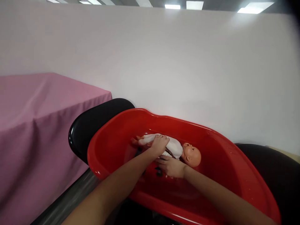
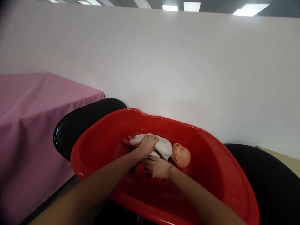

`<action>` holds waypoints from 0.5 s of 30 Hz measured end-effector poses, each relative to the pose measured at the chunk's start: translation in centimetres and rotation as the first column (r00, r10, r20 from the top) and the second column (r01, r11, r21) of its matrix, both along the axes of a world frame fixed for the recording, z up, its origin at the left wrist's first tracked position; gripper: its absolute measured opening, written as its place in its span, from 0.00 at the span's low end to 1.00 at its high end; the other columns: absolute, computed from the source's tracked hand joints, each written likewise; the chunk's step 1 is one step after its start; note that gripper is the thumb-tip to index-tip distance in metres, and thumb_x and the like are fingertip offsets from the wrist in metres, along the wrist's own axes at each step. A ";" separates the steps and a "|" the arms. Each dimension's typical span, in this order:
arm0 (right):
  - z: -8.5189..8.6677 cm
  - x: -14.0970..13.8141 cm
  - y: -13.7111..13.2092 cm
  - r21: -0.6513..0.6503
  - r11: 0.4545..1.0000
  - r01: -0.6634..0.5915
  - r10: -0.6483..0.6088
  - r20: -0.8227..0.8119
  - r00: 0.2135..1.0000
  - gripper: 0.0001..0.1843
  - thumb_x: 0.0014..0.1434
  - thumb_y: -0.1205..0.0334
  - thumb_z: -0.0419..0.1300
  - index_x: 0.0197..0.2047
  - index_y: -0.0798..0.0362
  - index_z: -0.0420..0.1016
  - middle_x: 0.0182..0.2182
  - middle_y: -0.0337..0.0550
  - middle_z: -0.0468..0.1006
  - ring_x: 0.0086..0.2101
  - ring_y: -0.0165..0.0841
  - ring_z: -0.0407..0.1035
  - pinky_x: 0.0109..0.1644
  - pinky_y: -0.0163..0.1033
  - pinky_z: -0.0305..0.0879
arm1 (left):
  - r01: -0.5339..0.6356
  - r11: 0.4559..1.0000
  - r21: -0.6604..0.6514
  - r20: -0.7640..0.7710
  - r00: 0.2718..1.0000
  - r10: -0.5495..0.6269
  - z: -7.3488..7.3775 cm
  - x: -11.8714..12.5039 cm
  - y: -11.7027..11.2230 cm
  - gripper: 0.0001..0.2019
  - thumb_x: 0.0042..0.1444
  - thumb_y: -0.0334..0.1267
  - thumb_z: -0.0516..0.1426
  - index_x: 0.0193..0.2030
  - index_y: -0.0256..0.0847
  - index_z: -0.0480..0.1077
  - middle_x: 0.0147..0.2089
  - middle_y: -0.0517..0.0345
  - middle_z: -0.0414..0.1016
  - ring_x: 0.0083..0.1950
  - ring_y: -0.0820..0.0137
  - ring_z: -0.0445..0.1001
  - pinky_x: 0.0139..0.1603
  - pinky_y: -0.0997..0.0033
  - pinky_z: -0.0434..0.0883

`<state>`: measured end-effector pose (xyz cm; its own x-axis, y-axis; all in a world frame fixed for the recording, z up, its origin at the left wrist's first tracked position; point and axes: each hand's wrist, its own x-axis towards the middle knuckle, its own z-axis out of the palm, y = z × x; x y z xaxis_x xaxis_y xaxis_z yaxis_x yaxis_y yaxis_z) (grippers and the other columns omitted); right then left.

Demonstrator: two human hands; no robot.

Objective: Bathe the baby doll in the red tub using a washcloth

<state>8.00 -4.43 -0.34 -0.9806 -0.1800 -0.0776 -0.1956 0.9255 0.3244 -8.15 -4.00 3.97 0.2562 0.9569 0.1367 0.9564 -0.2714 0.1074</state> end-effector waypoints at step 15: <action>-8.8 7.7 2.0 -0.107 0.879 0.465 -0.469 -0.014 0.883 0.34 0.62 0.76 0.49 0.65 0.59 0.84 0.63 0.65 0.81 0.67 0.54 0.74 0.76 0.53 0.68 | 0.049 0.996 0.070 -0.018 0.999 -0.048 -3.4 0.2 -1.1 0.16 0.76 0.31 0.52 0.65 0.35 0.73 0.60 0.42 0.78 0.62 0.49 0.75 0.65 0.44 0.69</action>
